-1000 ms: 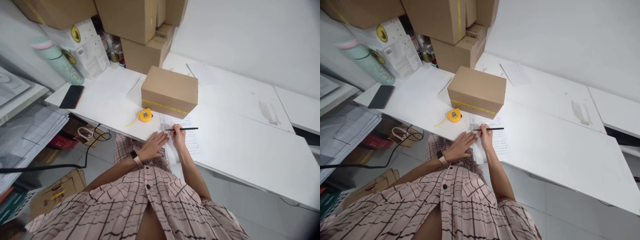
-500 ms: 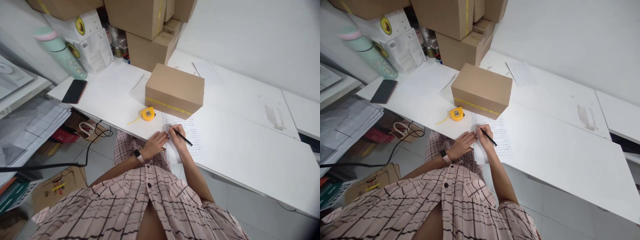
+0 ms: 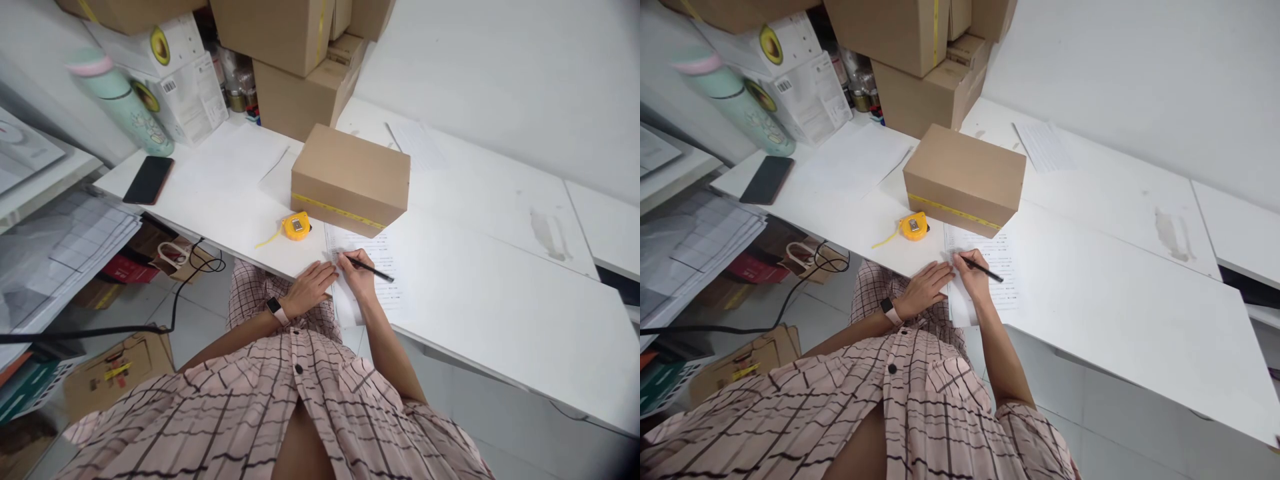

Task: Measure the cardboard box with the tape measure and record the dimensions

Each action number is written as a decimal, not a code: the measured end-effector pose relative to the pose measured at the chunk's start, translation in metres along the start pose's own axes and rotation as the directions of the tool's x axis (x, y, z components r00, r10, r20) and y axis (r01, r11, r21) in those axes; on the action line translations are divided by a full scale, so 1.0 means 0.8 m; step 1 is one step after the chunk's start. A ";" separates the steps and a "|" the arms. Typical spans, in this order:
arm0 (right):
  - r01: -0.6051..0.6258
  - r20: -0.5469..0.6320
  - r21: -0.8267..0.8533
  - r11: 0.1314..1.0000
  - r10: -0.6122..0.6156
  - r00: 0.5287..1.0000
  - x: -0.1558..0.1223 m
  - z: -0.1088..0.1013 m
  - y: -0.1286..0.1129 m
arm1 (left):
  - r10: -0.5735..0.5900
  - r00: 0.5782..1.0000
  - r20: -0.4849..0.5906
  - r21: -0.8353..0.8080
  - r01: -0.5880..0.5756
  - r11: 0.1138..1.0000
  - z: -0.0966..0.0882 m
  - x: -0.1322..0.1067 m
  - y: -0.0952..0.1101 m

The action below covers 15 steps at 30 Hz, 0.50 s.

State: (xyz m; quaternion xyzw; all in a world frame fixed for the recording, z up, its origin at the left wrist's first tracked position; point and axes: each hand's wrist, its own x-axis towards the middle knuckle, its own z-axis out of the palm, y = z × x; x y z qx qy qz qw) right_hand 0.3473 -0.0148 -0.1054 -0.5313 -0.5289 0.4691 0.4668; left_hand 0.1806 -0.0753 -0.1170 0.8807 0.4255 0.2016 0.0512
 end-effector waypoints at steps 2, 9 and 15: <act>0.005 -0.010 -0.039 0.999 -0.006 1.000 -0.001 -0.001 -0.002 | 0.004 1.000 -0.006 -0.003 -0.004 1.000 0.001 0.000 0.000; 0.049 -0.021 -0.056 0.997 -0.050 0.999 -0.002 0.002 -0.002 | 0.015 1.000 -0.020 0.021 -0.014 1.000 0.001 0.000 -0.001; 0.121 -0.037 -0.156 0.980 -0.128 0.991 -0.003 0.005 0.000 | 0.010 1.000 0.007 0.016 -0.011 1.000 -0.001 0.000 -0.001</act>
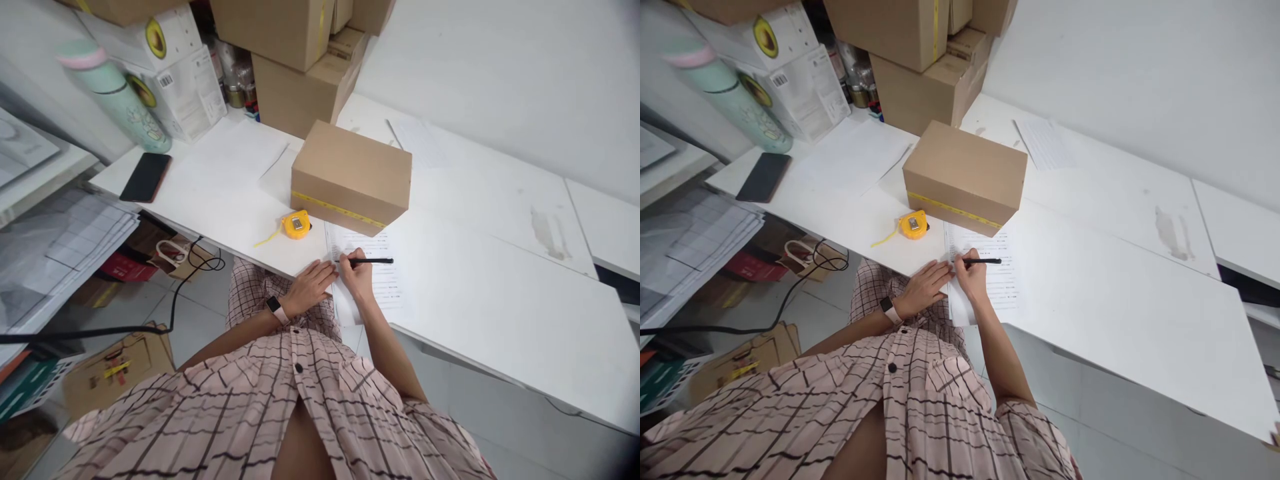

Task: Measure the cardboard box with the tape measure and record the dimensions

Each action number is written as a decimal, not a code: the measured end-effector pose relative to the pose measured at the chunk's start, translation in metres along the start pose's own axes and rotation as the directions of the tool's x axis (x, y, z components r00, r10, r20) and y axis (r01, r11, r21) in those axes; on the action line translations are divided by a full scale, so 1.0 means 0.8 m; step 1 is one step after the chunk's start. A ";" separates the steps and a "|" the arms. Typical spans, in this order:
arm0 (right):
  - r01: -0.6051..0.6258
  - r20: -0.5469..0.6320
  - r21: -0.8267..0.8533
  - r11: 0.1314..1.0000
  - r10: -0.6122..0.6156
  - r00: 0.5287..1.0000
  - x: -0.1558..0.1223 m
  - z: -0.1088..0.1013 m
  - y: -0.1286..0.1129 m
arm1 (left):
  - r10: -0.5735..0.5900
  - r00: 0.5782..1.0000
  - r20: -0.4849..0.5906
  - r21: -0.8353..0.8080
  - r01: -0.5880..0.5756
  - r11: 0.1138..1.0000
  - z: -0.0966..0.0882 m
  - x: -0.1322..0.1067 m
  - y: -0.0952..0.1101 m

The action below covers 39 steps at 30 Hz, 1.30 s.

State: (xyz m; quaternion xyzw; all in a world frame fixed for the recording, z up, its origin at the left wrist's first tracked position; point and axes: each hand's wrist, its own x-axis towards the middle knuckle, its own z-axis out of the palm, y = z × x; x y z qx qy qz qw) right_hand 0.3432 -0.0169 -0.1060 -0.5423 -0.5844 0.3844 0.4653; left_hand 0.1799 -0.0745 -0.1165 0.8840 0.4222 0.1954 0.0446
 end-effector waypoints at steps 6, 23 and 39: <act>0.017 0.009 -0.061 0.998 -0.017 1.000 0.000 0.000 -0.002 | -0.004 1.000 0.004 -0.011 0.004 1.000 0.002 -0.001 -0.001; 0.030 0.022 -0.094 0.995 -0.028 0.999 0.000 -0.001 -0.003 | -0.029 0.999 0.034 -0.036 0.030 0.999 0.001 0.000 0.000; 0.020 0.015 -0.093 0.995 -0.018 1.000 0.001 -0.001 -0.002 | -0.025 1.000 0.010 -0.024 0.025 0.999 0.004 -0.001 0.000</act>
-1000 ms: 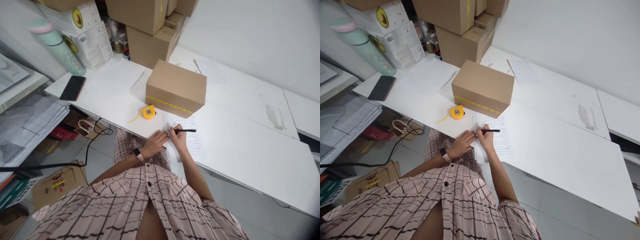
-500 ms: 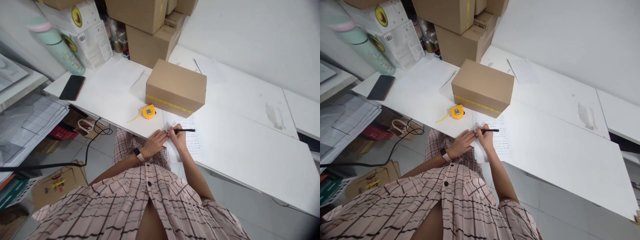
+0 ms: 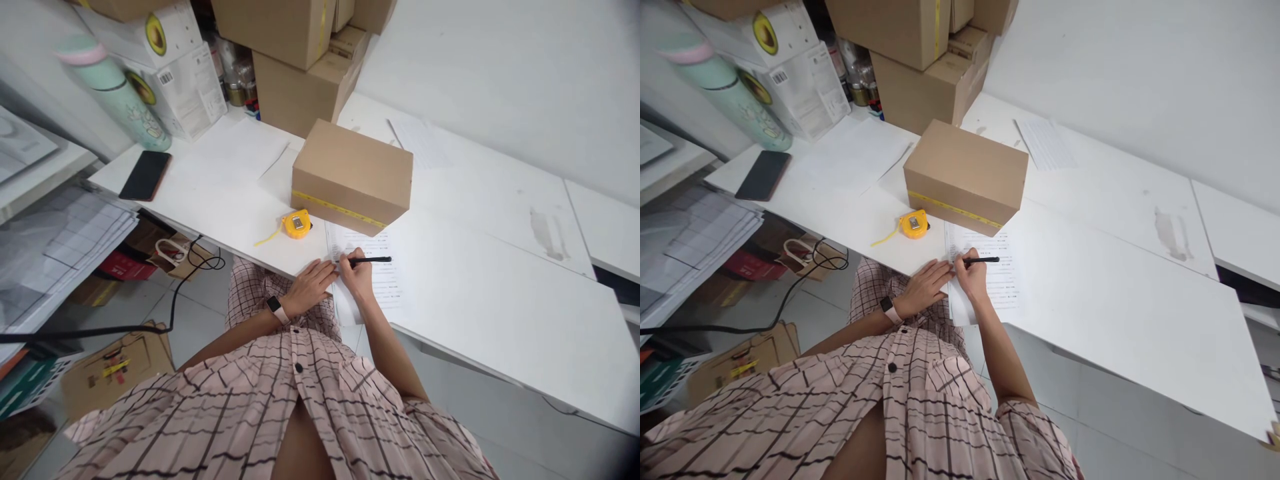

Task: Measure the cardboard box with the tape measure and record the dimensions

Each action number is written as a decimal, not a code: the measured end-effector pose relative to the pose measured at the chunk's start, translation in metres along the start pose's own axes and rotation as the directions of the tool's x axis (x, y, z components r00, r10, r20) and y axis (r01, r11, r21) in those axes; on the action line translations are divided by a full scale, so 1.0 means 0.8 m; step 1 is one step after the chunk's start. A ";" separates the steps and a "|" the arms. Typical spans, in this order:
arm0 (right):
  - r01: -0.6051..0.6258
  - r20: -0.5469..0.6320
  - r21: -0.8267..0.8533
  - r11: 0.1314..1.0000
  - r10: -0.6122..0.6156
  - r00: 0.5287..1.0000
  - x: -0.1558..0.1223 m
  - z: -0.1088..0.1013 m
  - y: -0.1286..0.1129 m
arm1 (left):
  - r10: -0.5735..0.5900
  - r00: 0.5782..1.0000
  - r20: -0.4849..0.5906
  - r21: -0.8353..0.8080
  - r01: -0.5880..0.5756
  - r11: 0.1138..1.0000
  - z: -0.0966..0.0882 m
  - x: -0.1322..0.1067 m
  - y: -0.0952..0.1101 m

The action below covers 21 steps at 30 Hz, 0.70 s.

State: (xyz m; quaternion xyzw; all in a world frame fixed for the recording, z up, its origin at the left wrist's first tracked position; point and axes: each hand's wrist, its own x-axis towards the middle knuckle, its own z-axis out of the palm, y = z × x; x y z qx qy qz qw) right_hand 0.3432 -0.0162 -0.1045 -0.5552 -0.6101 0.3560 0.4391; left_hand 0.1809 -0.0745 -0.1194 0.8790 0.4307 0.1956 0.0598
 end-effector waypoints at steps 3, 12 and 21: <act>-0.009 -0.001 0.007 1.000 0.009 1.000 0.000 0.000 0.001 | -0.005 1.000 0.002 -0.006 0.005 1.000 0.001 0.000 0.000; -0.026 -0.031 0.012 1.000 0.027 0.999 0.000 0.000 -0.002 | -0.006 1.000 0.001 0.001 0.006 1.000 -0.002 0.001 0.001; -0.018 -0.025 0.001 1.000 0.018 1.000 0.000 -0.001 -0.002 | -0.011 1.000 0.016 -0.014 0.011 1.000 -0.002 0.000 0.001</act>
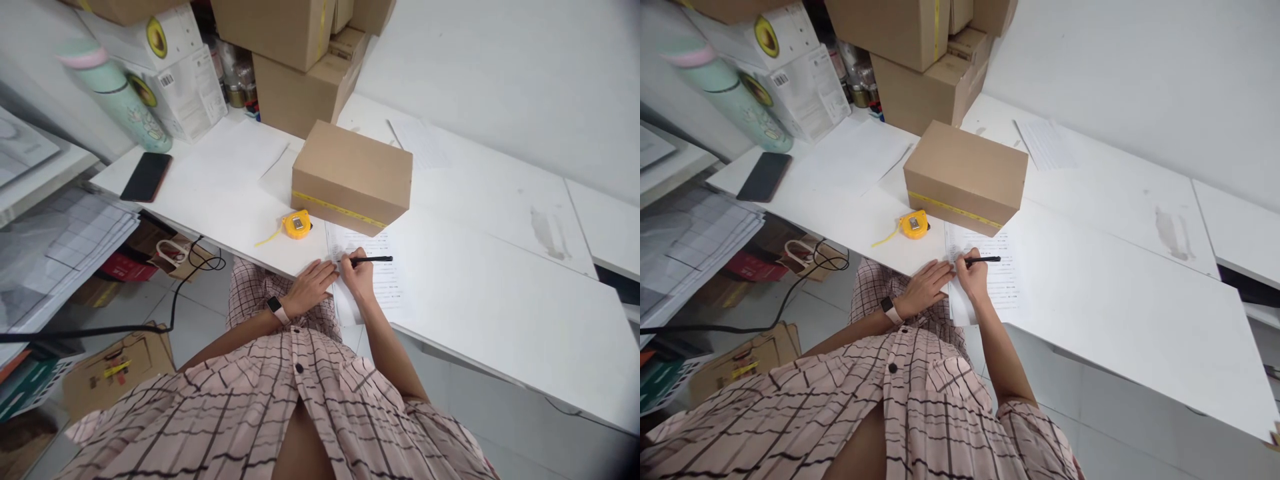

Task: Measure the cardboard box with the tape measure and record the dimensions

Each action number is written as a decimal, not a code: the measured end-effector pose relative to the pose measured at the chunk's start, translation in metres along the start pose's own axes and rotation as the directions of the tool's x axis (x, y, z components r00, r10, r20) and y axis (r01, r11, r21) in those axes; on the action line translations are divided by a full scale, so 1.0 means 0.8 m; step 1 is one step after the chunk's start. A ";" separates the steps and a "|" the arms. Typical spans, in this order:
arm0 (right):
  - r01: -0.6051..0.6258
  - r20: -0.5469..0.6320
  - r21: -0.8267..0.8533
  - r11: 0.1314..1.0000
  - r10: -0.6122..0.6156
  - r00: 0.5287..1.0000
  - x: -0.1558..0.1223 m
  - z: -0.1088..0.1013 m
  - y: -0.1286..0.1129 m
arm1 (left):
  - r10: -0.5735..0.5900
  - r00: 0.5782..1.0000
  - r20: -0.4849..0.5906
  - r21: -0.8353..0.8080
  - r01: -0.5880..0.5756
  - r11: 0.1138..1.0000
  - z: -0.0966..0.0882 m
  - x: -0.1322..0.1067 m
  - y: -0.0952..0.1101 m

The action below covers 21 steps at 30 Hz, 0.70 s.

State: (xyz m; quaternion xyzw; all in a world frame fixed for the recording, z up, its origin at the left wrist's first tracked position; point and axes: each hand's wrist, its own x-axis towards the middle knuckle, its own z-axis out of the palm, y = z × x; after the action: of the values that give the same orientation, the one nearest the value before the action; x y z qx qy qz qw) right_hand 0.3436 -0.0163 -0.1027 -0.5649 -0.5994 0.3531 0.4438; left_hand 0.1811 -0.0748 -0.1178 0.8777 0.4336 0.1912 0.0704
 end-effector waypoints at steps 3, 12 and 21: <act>0.003 -0.005 0.009 1.000 -0.003 1.000 0.000 0.000 0.000 | 0.001 1.000 -0.002 0.007 -0.001 1.000 0.000 0.000 0.000; 0.001 -0.014 0.008 1.000 0.000 1.000 0.000 0.000 0.001 | 0.000 1.000 -0.008 0.000 0.000 1.000 -0.002 0.001 0.002; -0.005 -0.007 0.017 1.000 0.005 1.000 -0.001 0.000 0.000 | 0.006 1.000 -0.010 0.019 -0.006 1.000 -0.003 0.001 0.002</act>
State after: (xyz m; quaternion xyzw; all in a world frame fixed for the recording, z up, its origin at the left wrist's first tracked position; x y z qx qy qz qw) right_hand 0.3436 -0.0169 -0.1026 -0.5637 -0.5933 0.3573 0.4501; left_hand 0.1815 -0.0753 -0.1153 0.8787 0.4331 0.1916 0.0595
